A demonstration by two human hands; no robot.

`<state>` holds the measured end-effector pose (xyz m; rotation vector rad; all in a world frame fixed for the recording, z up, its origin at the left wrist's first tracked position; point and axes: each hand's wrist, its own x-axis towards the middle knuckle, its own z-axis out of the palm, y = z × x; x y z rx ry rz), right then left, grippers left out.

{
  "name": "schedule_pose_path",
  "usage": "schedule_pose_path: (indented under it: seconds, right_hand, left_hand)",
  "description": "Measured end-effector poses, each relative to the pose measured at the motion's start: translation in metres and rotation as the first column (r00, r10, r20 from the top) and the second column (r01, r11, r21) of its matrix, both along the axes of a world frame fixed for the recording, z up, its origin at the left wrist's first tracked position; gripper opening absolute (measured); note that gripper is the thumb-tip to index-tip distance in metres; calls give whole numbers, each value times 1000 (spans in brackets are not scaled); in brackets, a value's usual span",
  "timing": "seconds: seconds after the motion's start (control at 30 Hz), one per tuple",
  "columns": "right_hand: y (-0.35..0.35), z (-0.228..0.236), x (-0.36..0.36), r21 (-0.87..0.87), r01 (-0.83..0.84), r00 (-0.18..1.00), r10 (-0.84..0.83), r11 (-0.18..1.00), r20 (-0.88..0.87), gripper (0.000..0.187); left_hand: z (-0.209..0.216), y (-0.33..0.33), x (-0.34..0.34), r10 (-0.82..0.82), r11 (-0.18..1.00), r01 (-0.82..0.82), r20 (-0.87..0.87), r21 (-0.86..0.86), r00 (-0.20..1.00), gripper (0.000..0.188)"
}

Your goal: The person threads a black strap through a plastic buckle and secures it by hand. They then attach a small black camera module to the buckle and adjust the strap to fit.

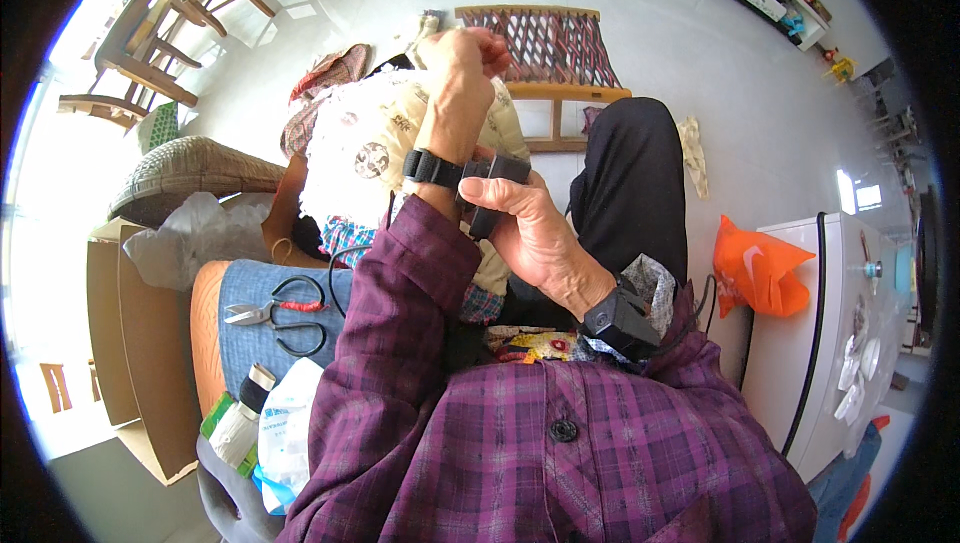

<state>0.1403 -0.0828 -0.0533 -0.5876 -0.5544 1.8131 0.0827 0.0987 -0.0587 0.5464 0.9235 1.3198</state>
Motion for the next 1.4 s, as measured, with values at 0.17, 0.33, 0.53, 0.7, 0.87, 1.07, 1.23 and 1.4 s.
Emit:
schedule_pose_path:
  seconds: [0.17,0.33,0.53,0.7,0.87,1.07,1.23,1.4]
  right_hand:
    - [1,-1,2,-81,0,997,-6,997,-76,38]
    - [0,1,3,-62,-54,993,47,997,-111,39]
    - [-1,4,2,-32,-64,998,64,997,-26,41]
    - [-2,3,1,-60,-61,996,58,996,-62,39]
    - [0,-1,2,-51,-72,993,67,996,-94,37]
    - [-1,-3,2,-68,-61,993,54,996,-101,36]
    - [1,-3,5,-32,-93,987,88,995,-132,37]
    - [2,-8,9,16,-130,986,131,991,-106,42]
  left_hand:
    - [18,-11,-7,244,916,-120,-293,383,924,20]
    - [22,-12,-9,395,855,-137,-455,501,798,23]
    - [17,-8,0,455,840,-58,-641,540,618,14]
    - [15,-11,7,665,723,58,-716,688,211,8]
    - [17,-18,6,721,677,125,-688,725,86,13]
    - [30,-27,7,838,532,329,-541,780,-73,12]
    - [40,-31,8,857,488,360,-514,795,-26,12]
    - [46,-33,9,851,476,337,-522,812,54,13]
